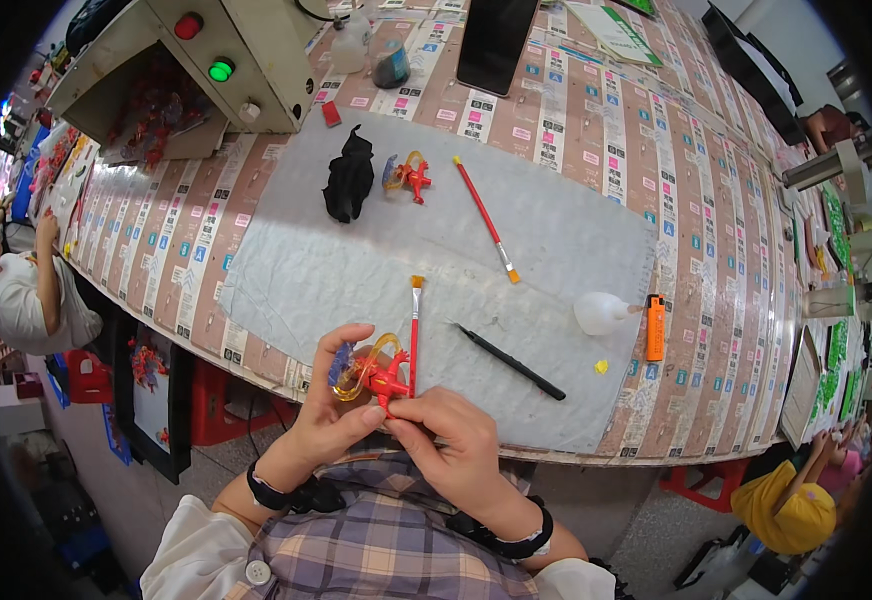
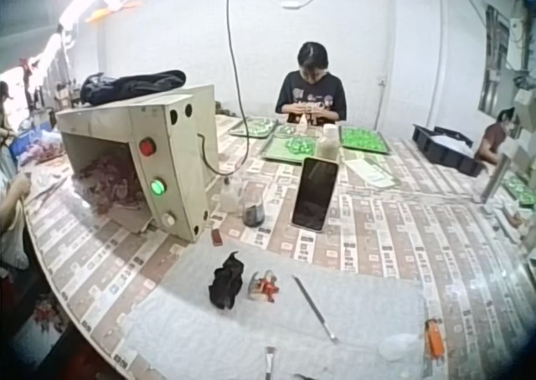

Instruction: Painting and assembling small plastic toy figures at a workbench.

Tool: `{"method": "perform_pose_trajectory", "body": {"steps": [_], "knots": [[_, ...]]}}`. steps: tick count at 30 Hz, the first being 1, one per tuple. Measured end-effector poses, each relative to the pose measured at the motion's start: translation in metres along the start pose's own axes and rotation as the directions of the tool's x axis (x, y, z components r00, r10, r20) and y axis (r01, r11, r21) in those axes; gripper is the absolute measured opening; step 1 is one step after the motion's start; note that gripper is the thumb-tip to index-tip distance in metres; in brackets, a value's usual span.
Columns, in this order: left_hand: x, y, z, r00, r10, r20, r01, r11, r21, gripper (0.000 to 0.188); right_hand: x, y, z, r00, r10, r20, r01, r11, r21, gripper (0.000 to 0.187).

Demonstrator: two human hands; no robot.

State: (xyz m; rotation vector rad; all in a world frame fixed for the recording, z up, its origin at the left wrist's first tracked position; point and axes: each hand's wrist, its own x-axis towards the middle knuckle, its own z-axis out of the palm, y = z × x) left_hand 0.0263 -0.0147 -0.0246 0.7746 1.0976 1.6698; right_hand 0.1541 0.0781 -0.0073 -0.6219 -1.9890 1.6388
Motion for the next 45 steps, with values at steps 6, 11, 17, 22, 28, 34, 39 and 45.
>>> {"method": "perform_pose_trajectory", "body": {"steps": [6, 11, 17, 22, 28, 34, 39, 45], "knots": [[0.004, 0.006, 0.001, 0.999, -0.04, 0.023, 0.04, 0.999, -0.007, 0.064, -0.005, 0.004, 0.0, 0.999, 0.048, -0.008, -0.047, 0.998, 0.044, 0.012], [0.004, 0.006, -0.001, 1.0, -0.029, 0.01, 0.029, 1.0, 0.007, 0.062, -0.004, 0.002, -0.001, 0.998, 0.06, 0.032, -0.06, 0.998, 0.015, 0.014], [0.007, 0.003, 0.0, 0.999, 0.034, 0.003, -0.034, 0.99, 0.136, 0.057, -0.006, 0.003, -0.004, 0.998, 0.057, 0.003, -0.057, 0.998, -0.012, 0.013], [0.004, 0.001, -0.001, 0.994, 0.023, -0.103, -0.003, 0.983, 0.183, 0.055, -0.002, 0.001, -0.006, 0.998, 0.063, -0.02, -0.064, 0.997, -0.052, 0.007], [0.005, -0.003, -0.005, 0.989, -0.017, -0.149, 0.029, 0.996, 0.079, 0.057, -0.006, 0.013, -0.037, 0.952, 0.037, -0.304, -0.074, 0.991, -0.113, 0.001], [0.005, 0.005, -0.005, 0.986, -0.044, -0.158, 0.06, 0.993, 0.097, 0.056, -0.006, 0.034, -0.098, 0.693, -0.071, -0.717, -0.02, 0.993, -0.117, 0.03], [0.007, 0.011, -0.002, 0.996, -0.029, -0.089, 0.039, 0.993, 0.108, 0.053, 0.008, 0.051, -0.117, 0.781, 0.04, -0.623, -0.179, 0.97, -0.163, 0.053], [0.009, 0.024, 0.003, 0.997, -0.07, -0.044, 0.077, 0.984, 0.162, 0.051, 0.012, 0.087, -0.133, 0.854, 0.184, -0.487, -0.378, 0.862, -0.338, 0.049]]}}
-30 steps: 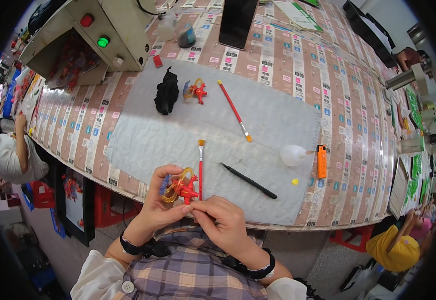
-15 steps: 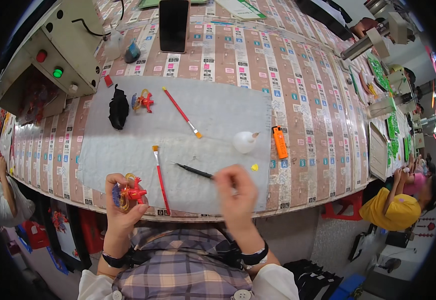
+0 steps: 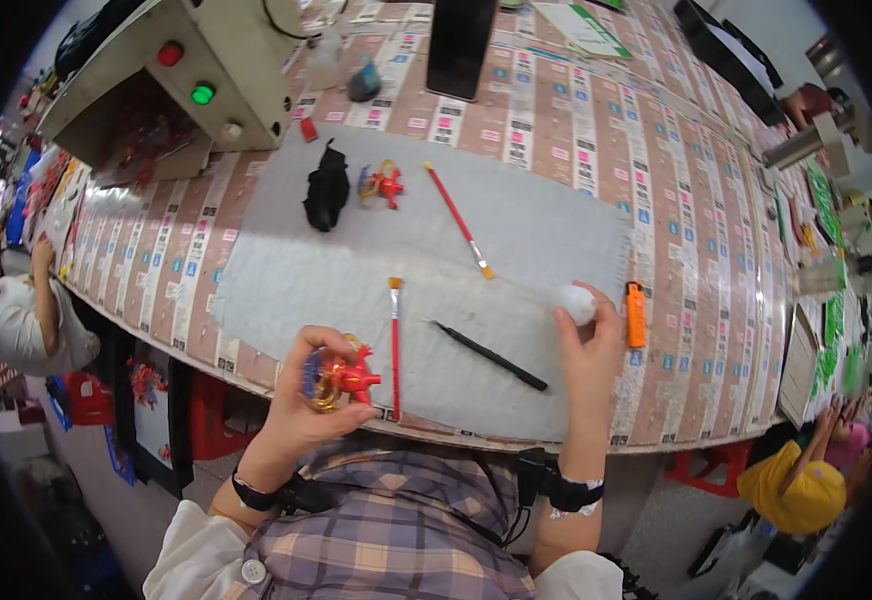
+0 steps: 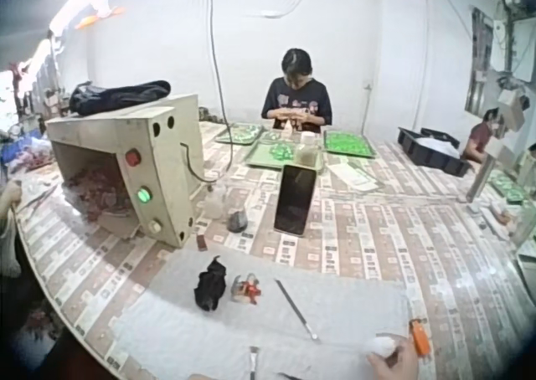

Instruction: Painting and assembling small plastic toy figures at a workbench.

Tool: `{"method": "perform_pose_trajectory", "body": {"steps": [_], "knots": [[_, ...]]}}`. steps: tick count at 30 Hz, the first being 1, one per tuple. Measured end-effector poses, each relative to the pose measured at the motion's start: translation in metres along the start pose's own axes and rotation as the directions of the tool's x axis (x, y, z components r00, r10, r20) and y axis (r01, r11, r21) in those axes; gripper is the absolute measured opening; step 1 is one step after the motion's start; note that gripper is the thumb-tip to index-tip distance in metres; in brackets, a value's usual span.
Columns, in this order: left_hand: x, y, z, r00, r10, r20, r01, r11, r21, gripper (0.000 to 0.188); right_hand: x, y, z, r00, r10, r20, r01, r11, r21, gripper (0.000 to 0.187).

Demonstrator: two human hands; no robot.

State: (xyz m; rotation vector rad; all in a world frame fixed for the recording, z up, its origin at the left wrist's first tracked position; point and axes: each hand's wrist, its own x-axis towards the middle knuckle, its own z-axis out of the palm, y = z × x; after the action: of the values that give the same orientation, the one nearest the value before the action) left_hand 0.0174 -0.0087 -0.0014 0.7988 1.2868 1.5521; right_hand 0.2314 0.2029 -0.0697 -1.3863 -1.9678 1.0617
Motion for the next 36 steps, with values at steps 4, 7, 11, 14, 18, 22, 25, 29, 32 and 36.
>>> {"method": "perform_pose_trajectory", "body": {"steps": [4, 7, 11, 14, 18, 22, 25, 29, 32, 36], "knots": [[0.0, 0.002, 0.001, 1.0, -0.03, 0.002, 0.03, 0.999, -0.014, 0.049, -0.021, -0.044, 0.01, 0.989, -0.09, -0.119, 0.129, 0.917, 0.378, 0.035], [0.002, 0.004, 0.001, 0.998, -0.063, 0.013, 0.063, 0.998, 0.008, 0.047, -0.039, -0.08, 0.009, 0.996, -0.093, -0.008, 0.081, 0.826, 0.557, 0.035], [0.003, 0.004, 0.0, 0.992, -0.119, 0.032, 0.119, 0.993, 0.022, 0.046, -0.06, -0.089, 0.012, 0.992, -0.119, 0.038, 0.065, 0.756, 0.651, 0.054], [0.002, 0.004, 0.001, 0.988, -0.154, 0.018, 0.153, 0.988, 0.022, 0.046, -0.069, -0.085, 0.008, 0.996, -0.053, 0.075, -0.003, 0.801, 0.599, 0.065], [0.002, 0.002, 0.002, 0.985, -0.17, 0.003, 0.17, 0.985, 0.042, 0.046, -0.072, -0.097, 0.015, 0.995, -0.082, -0.049, 0.095, 0.802, 0.59, 0.064], [0.001, 0.0, 0.002, 0.993, -0.113, -0.026, 0.115, 0.98, 0.163, 0.046, -0.076, -0.099, 0.017, 0.993, -0.101, -0.058, 0.115, 0.773, 0.623, 0.063], [0.001, 0.0, 0.002, 0.998, -0.06, -0.027, 0.065, 0.969, 0.239, 0.045, -0.077, -0.098, 0.018, 0.99, -0.124, -0.072, 0.142, 0.77, 0.622, 0.061], [0.001, 0.002, 0.002, 0.998, -0.05, -0.025, 0.055, 0.95, 0.306, 0.044, -0.079, -0.1, 0.019, 0.988, -0.146, -0.054, 0.149, 0.777, 0.612, 0.057], [0.001, 0.002, 0.002, 0.999, -0.028, -0.022, 0.034, 0.943, 0.331, 0.044, -0.079, -0.1, 0.019, 0.986, -0.16, -0.037, 0.148, 0.777, 0.611, 0.054], [0.0, 0.004, 0.003, 0.999, -0.034, -0.025, 0.041, 0.945, 0.324, 0.043, -0.079, -0.099, 0.018, 0.984, -0.178, -0.029, 0.158, 0.772, 0.615, 0.052]]}}
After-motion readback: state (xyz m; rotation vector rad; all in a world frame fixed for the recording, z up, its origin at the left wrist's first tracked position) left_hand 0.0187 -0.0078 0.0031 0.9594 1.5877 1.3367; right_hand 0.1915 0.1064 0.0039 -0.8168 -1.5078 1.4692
